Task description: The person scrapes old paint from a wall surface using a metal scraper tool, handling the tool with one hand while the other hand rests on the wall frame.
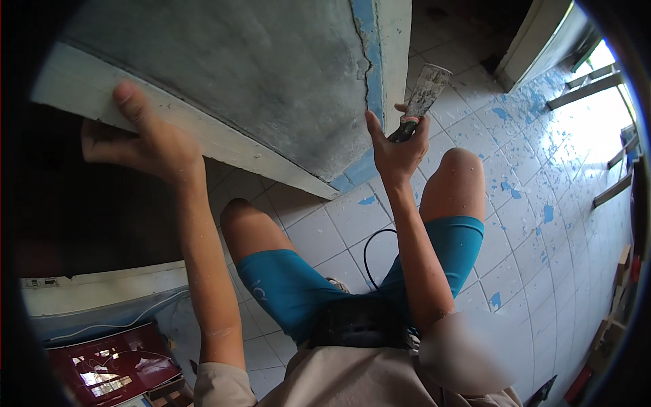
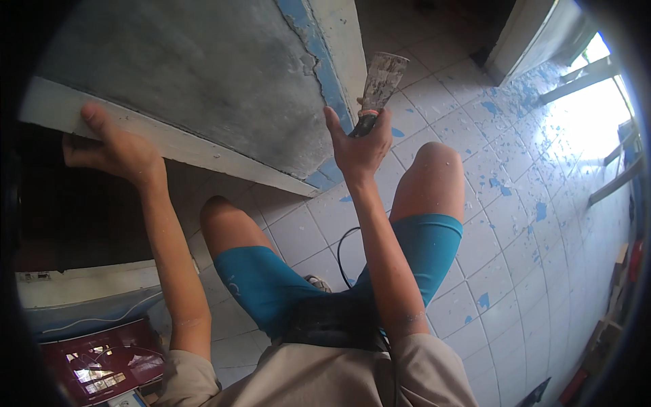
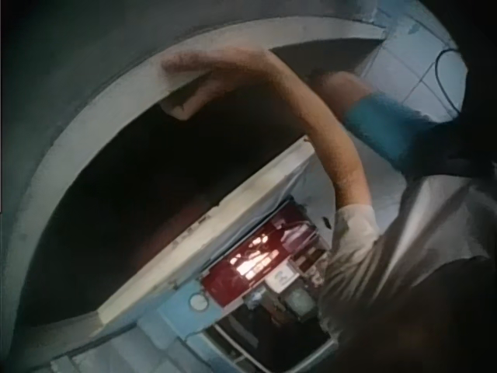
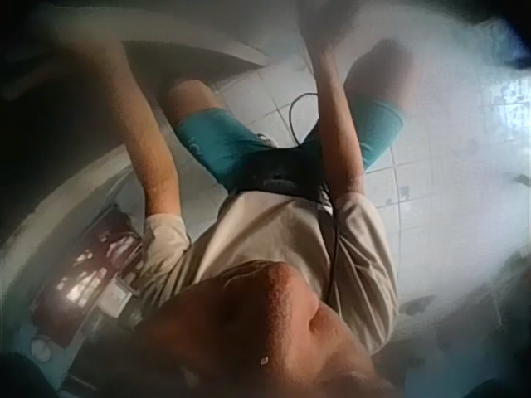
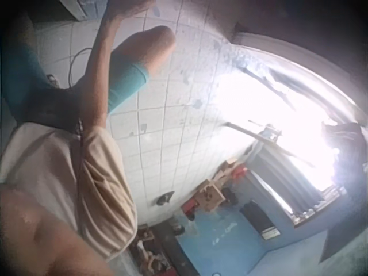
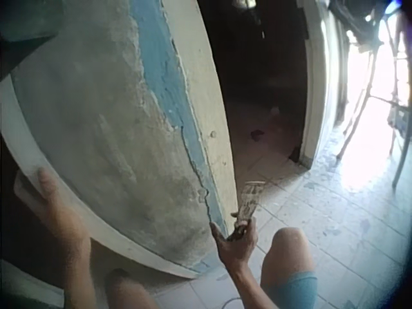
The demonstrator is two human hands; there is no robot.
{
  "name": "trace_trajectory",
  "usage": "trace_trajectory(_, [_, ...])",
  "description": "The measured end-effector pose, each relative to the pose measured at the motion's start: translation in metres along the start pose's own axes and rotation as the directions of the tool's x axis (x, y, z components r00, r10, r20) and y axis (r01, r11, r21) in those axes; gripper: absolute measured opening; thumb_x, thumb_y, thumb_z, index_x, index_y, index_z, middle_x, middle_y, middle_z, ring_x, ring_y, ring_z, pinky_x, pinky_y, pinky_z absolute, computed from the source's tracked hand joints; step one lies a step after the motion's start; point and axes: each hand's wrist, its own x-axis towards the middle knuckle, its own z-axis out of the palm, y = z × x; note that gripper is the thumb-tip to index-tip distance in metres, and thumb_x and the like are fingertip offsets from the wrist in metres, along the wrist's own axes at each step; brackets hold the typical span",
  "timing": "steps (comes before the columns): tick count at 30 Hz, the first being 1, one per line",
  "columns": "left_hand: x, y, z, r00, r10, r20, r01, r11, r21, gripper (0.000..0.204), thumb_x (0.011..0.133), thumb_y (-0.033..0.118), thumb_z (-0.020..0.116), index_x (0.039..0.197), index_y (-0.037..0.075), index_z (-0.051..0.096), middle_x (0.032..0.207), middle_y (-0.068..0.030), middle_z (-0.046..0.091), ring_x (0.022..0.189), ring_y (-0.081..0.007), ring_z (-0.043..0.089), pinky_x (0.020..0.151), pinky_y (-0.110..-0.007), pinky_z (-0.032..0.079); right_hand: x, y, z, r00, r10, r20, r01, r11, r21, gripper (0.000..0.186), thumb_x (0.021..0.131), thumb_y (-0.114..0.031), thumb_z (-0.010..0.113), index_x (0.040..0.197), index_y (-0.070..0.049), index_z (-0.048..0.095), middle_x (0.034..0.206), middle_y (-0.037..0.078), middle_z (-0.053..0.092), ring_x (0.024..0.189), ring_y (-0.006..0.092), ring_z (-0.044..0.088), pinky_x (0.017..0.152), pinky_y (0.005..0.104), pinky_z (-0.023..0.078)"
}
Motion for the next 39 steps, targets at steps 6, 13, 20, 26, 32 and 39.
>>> trace_trajectory(6, [-0.002, 0.0, 0.004, 0.999, 0.036, 0.009, -0.035, 0.998, -0.058, 0.089, 0.095, 0.058, 0.078, 0.138, -0.002, 0.029, 0.134, -0.0219, 0.042, 0.126, -0.0283, 0.05, 0.108, -0.043, 0.048, 0.005, 0.002, 0.002, 1.0, 0.018, 0.0, -0.017, 0.986, 0.166, 0.062, 0.071, -0.032, 0.102, 0.105, -0.004, 0.059, 0.104, 0.009, 0.076, 0.077, 0.0188, 0.066, 0.073, 0.0333, 0.052])
trace_trajectory(13, [0.001, -0.002, 0.007, 0.995, 0.098, -0.023, -0.1, 0.982, -0.158, 0.086, 0.095, 0.051, 0.081, 0.135, -0.004, 0.029, 0.129, -0.0217, 0.046, 0.122, -0.0264, 0.052, 0.105, -0.042, 0.05, 0.008, 0.005, -0.007, 0.993, -0.104, -0.056, 0.103, 0.995, -0.014, 0.055, 0.077, -0.022, 0.098, 0.108, -0.003, 0.057, 0.099, 0.01, 0.079, 0.072, 0.0164, 0.063, 0.07, 0.0326, 0.052])
trace_trajectory(20, [0.003, -0.012, 0.0, 0.994, 0.101, -0.047, -0.106, 0.985, -0.139, 0.084, 0.094, 0.044, 0.084, 0.135, -0.003, 0.027, 0.13, -0.0235, 0.049, 0.122, -0.0262, 0.054, 0.108, -0.04, 0.048, -0.034, -0.005, -0.032, 0.948, -0.003, 0.318, -0.072, 0.972, 0.222, 0.055, 0.081, -0.007, 0.09, 0.107, -0.003, 0.042, 0.132, 0.018, 0.074, 0.078, 0.0206, 0.063, 0.074, 0.0352, 0.053])
trace_trajectory(26, [-0.001, -0.006, 0.003, 0.995, 0.088, -0.046, -0.094, 0.984, -0.154, 0.083, 0.095, 0.042, 0.084, 0.135, -0.003, 0.027, 0.131, -0.0237, 0.049, 0.122, -0.0262, 0.054, 0.108, -0.041, 0.049, -0.06, -0.008, -0.019, 0.924, 0.075, 0.375, -0.126, 0.986, 0.114, 0.038, 0.091, -0.017, 0.083, 0.1, -0.003, 0.048, 0.082, 0.011, 0.07, 0.062, 0.0269, 0.065, 0.063, 0.0363, 0.051])
trace_trajectory(32, [0.0, 0.0, 0.005, 0.995, 0.088, -0.053, -0.096, 0.982, -0.163, 0.085, 0.092, 0.046, 0.085, 0.135, -0.002, 0.029, 0.13, -0.0222, 0.048, 0.121, -0.0262, 0.054, 0.106, -0.04, 0.05, -0.059, 0.014, -0.042, 0.864, 0.325, 0.384, -0.408, 0.899, 0.157, 0.036, 0.109, -0.032, 0.063, 0.093, -0.002, 0.051, 0.061, 0.008, 0.061, 0.05, 0.0189, 0.063, 0.049, 0.0324, 0.046])
trace_trajectory(39, [-0.001, -0.001, 0.007, 0.994, 0.078, -0.08, -0.089, 0.986, -0.138, 0.087, 0.091, 0.05, 0.085, 0.135, -0.001, 0.03, 0.129, -0.0191, 0.047, 0.12, -0.0267, 0.054, 0.103, -0.041, 0.051, -0.039, 0.011, -0.035, 0.715, 0.368, 0.594, -0.535, 0.835, 0.127, 0.038, 0.111, -0.036, 0.06, 0.099, -0.001, 0.054, 0.066, 0.011, 0.06, 0.048, 0.024, 0.058, 0.05, 0.0383, 0.047])
